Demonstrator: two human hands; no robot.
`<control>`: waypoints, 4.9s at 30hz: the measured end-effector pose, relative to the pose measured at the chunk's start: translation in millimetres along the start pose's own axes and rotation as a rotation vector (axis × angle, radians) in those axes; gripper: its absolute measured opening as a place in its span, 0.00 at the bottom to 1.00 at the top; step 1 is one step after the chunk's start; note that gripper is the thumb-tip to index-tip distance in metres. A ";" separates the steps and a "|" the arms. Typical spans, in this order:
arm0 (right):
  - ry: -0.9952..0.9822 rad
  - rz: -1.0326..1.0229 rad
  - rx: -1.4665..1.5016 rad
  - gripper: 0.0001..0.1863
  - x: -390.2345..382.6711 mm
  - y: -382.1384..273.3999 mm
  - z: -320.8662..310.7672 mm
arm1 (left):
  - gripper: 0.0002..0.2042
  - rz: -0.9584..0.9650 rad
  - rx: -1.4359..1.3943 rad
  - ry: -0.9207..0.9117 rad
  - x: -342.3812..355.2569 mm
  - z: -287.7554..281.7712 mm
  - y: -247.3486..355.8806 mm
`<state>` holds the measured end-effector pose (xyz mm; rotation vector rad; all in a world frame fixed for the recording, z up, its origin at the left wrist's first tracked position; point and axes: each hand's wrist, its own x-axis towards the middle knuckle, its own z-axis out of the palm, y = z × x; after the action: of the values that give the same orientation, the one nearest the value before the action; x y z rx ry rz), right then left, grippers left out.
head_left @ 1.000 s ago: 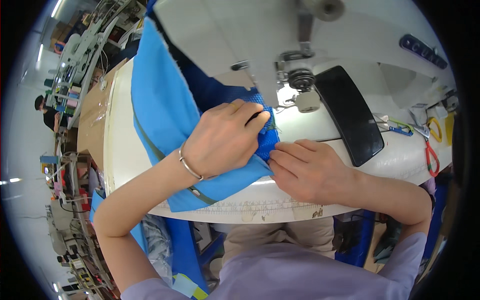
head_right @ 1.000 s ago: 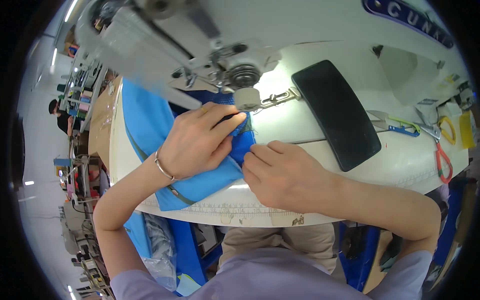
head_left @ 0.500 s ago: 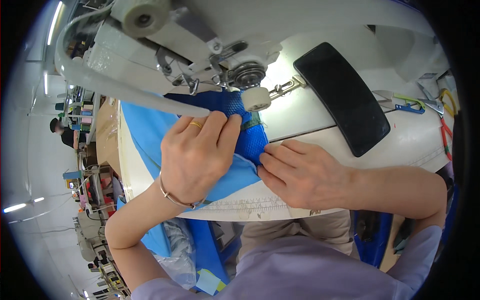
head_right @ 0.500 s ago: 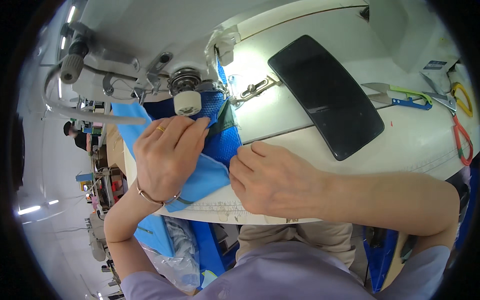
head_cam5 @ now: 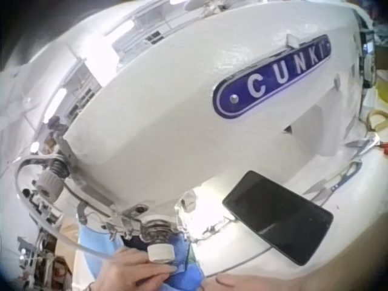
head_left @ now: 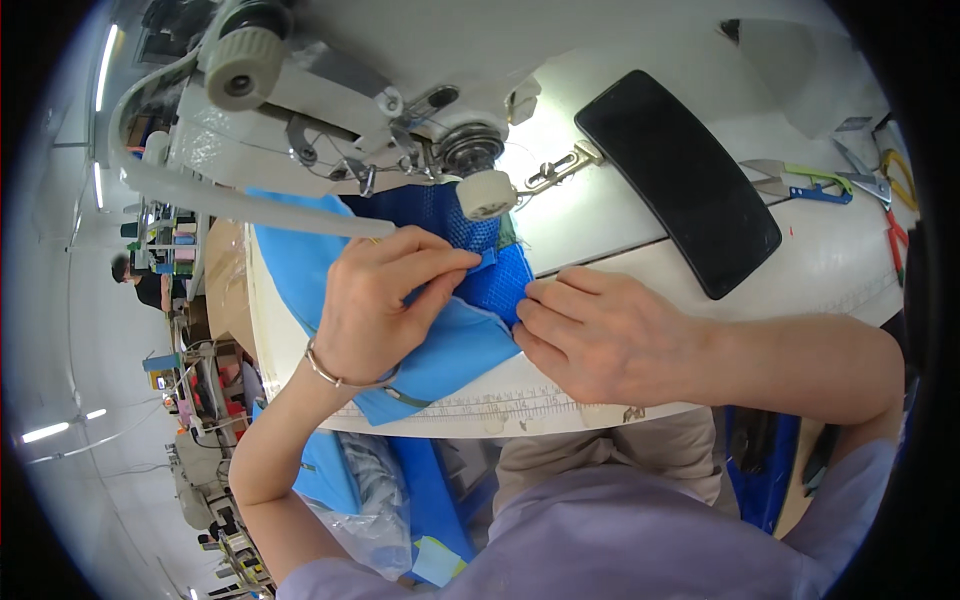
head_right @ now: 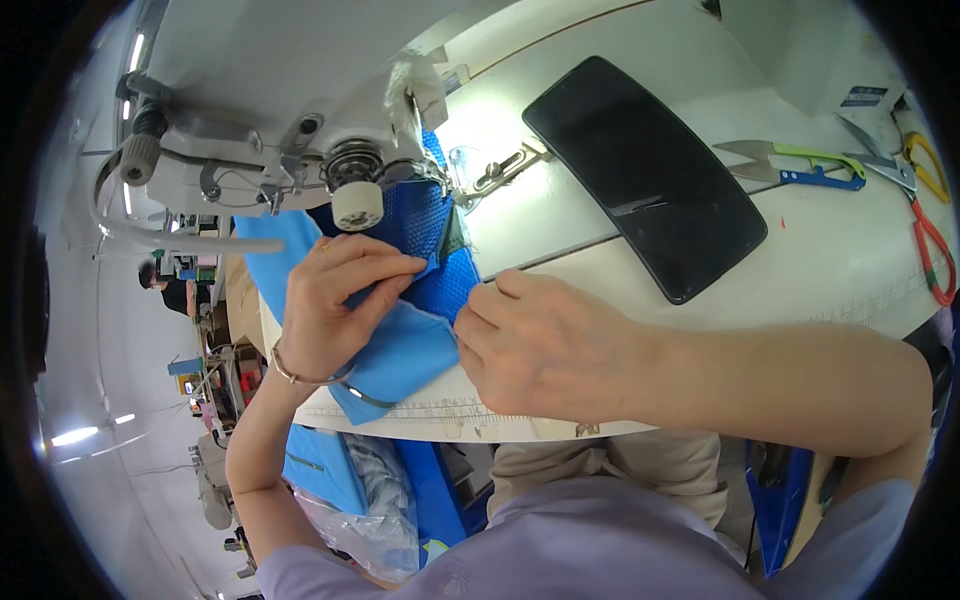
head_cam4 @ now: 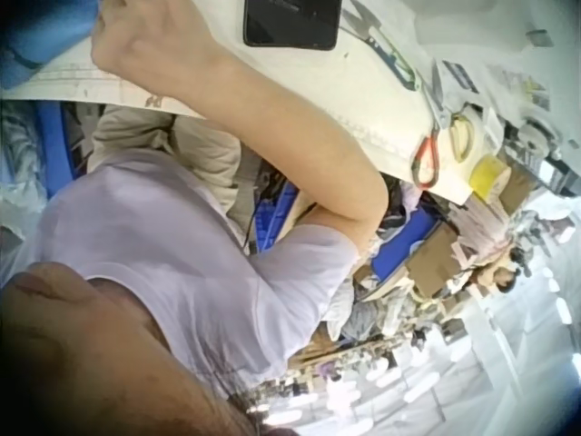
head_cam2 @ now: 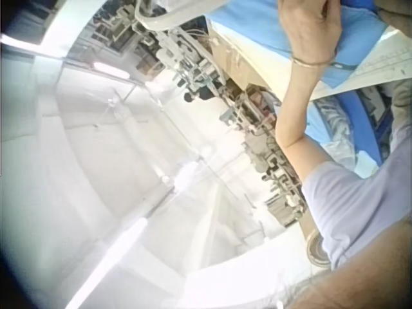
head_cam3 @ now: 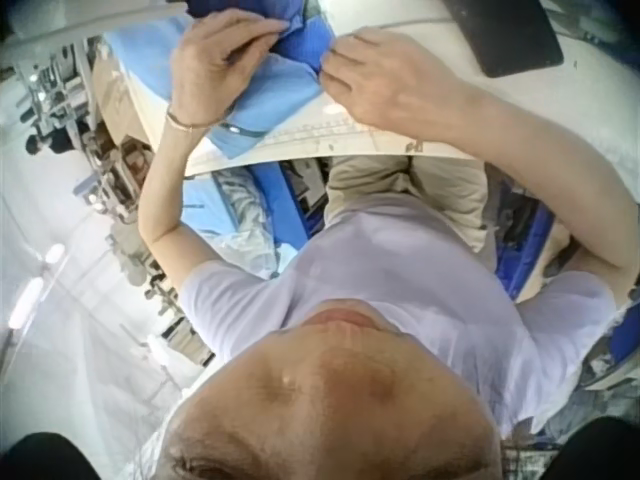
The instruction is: The person uses a sewing machine to stitch the edges of a blue and green fabric bag. They guide the fabric under the needle, aligning the seams and periodically adjusting the bag's position to sew different sections. The person also turns the bag inside out to inspect the interior and the stitching.
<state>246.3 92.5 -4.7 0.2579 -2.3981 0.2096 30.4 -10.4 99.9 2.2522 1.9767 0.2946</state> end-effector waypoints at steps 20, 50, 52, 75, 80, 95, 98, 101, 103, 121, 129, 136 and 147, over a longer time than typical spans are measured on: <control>0.064 0.008 0.037 0.11 1.0 0.8 5.3 | 0.18 0.407 0.292 0.289 7.7 45.1 -27.4; 0.046 0.014 0.056 0.13 -1.0 1.7 3.5 | 0.19 0.438 0.403 0.259 -3.5 47.8 -2.8; 0.036 0.028 0.086 0.14 0.3 1.3 1.7 | 0.20 0.389 0.336 0.242 -7.8 45.5 -1.8; -0.197 0.186 0.104 0.20 18.0 13.5 -15.2 | 0.12 0.299 0.229 0.239 11.5 54.1 -31.2; -0.221 0.235 0.129 0.24 22.5 16.7 -16.1 | 0.11 0.326 0.232 0.340 22.3 56.7 -43.1; -0.238 0.256 0.135 0.29 19.6 16.8 -15.7 | 0.14 0.307 0.193 0.375 21.2 61.6 -47.2; -0.229 0.265 0.141 0.31 19.0 16.1 -13.3 | 0.11 0.332 0.183 0.451 21.5 62.9 -50.1; -0.225 0.270 0.150 0.32 19.9 16.6 -13.9 | 0.10 0.340 0.172 0.488 22.1 64.2 -52.7; -0.218 0.281 0.154 0.32 19.5 17.0 -13.1 | 0.10 0.340 0.162 0.483 22.8 65.2 -55.3; -0.219 0.260 0.146 0.31 17.4 16.9 -10.4 | 0.16 0.362 0.140 0.451 17.3 64.4 -57.3; -0.220 0.274 0.131 0.32 17.1 18.8 -8.9 | 0.16 0.355 0.125 0.504 20.6 66.6 -59.6; -0.242 0.305 0.170 0.31 23.9 17.8 -13.7 | 0.14 0.323 0.014 0.486 12.8 66.5 -66.8; -0.216 0.281 0.125 0.23 21.6 15.5 -14.3 | 0.33 -0.112 0.006 0.015 -142.0 8.4 22.3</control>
<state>235.9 107.9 19.1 -0.0025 -2.6346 0.4837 36.5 -153.8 88.1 2.1378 2.1044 0.2946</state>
